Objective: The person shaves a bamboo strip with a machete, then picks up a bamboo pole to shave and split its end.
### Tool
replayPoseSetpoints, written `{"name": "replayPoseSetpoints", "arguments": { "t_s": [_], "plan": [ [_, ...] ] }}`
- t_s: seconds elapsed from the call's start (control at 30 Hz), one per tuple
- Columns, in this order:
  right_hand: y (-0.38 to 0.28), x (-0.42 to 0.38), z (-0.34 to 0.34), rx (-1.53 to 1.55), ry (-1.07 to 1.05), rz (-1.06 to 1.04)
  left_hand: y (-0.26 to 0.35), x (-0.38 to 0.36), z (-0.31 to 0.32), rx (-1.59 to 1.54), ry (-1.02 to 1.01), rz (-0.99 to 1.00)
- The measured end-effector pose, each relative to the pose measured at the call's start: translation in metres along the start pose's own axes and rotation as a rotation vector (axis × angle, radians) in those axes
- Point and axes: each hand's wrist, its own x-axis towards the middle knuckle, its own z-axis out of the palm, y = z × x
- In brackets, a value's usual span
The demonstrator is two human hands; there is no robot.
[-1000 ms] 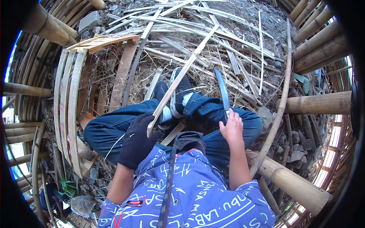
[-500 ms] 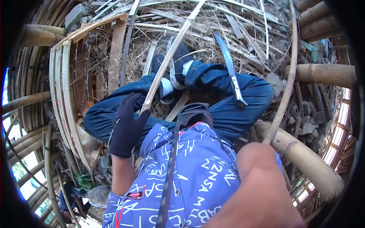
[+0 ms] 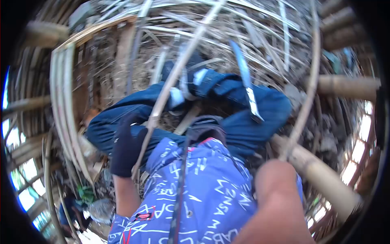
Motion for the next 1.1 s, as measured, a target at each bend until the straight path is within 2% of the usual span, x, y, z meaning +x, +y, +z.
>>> {"name": "replayPoseSetpoints", "arguments": {
  "t_s": [0.17, 0.23, 0.27, 0.3, 0.33, 0.37, 0.4, 0.43, 0.5, 0.53, 0.57, 0.6, 0.63, 0.7, 0.77, 0.8, 0.83, 0.87, 0.93, 1.1],
  "plan": [
    [-0.042, -0.008, -0.019, -0.016, -0.141, -0.094, -0.026, -0.022, -0.01, 0.238, 0.181, -0.028],
    [-0.06, -0.026, -0.045, 0.088, -0.209, -0.23, -0.01, -0.033, -0.016, 0.095, 0.042, -0.439],
    [-0.063, -0.04, -0.063, 0.184, -0.24, -0.313, 0.003, -0.032, -0.023, 0.181, -0.063, -0.605],
    [-0.062, -0.057, -0.082, 0.234, -0.193, -0.381, 0.001, -0.036, -0.019, 0.166, -0.083, -0.586],
    [-0.06, -0.044, -0.088, -0.031, 0.164, -0.109, -0.005, -0.045, -0.016, 0.267, -0.136, -0.604],
    [-0.048, -0.059, -0.092, -0.614, 0.781, 0.111, -0.01, -0.052, -0.012, 0.376, -0.179, -0.62],
    [-0.042, -0.062, -0.126, -0.888, 0.965, 0.419, -0.014, -0.055, -0.008, 0.393, -0.157, -0.615],
    [-0.031, -0.093, -0.155, -1.265, 1.067, 0.746, -0.01, -0.053, -0.007, 0.394, -0.155, -0.6],
    [-0.02, -0.138, -0.181, -2.115, 0.731, 1.094, 0.0, -0.053, -0.003, 0.447, -0.203, -0.531],
    [-0.013, -0.158, -0.19, -2.101, 0.824, 1.125, -0.019, -0.064, 0.009, 0.502, -0.12, -0.35],
    [-0.007, -0.175, -0.195, -2.079, 0.914, 1.154, -0.029, -0.065, 0.021, 0.499, -0.107, -0.361],
    [-0.002, -0.184, -0.198, -2.155, 0.881, 1.308, -0.036, -0.067, 0.03, 0.522, 0.001, -0.295],
    [0.002, -0.187, -0.203, -2.145, 0.866, 1.299, -0.04, -0.069, 0.035, 0.551, 0.105, -0.228],
    [0.007, -0.195, -0.209, -2.353, 0.743, 1.356, -0.039, -0.065, 0.035, 0.542, 0.051, -0.26],
    [0.005, -0.191, -0.214, -2.261, 0.767, 1.493, -0.026, -0.059, 0.037, 0.502, -0.055, -0.398],
    [0.004, -0.181, -0.213, -2.215, 0.778, 1.584, -0.019, -0.053, 0.032, 0.369, -0.102, -0.44],
    [0.003, -0.172, -0.214, -2.176, 0.787, 1.667, -0.019, -0.044, 0.029, 0.369, -0.088, -0.444],
    [0.003, -0.168, -0.218, -2.183, 0.775, 1.654, -0.019, -0.037, 0.026, 0.194, -0.103, -0.412],
    [-0.002, -0.162, -0.225, -2.109, 0.761, 1.827, -0.022, -0.028, 0.028, -0.053, -0.08, -0.342],
    [-0.014, -0.165, -0.233, -2.133, 0.806, 1.744, -0.015, -0.019, 0.022, -0.154, -0.055, -0.261]
  ]
}}
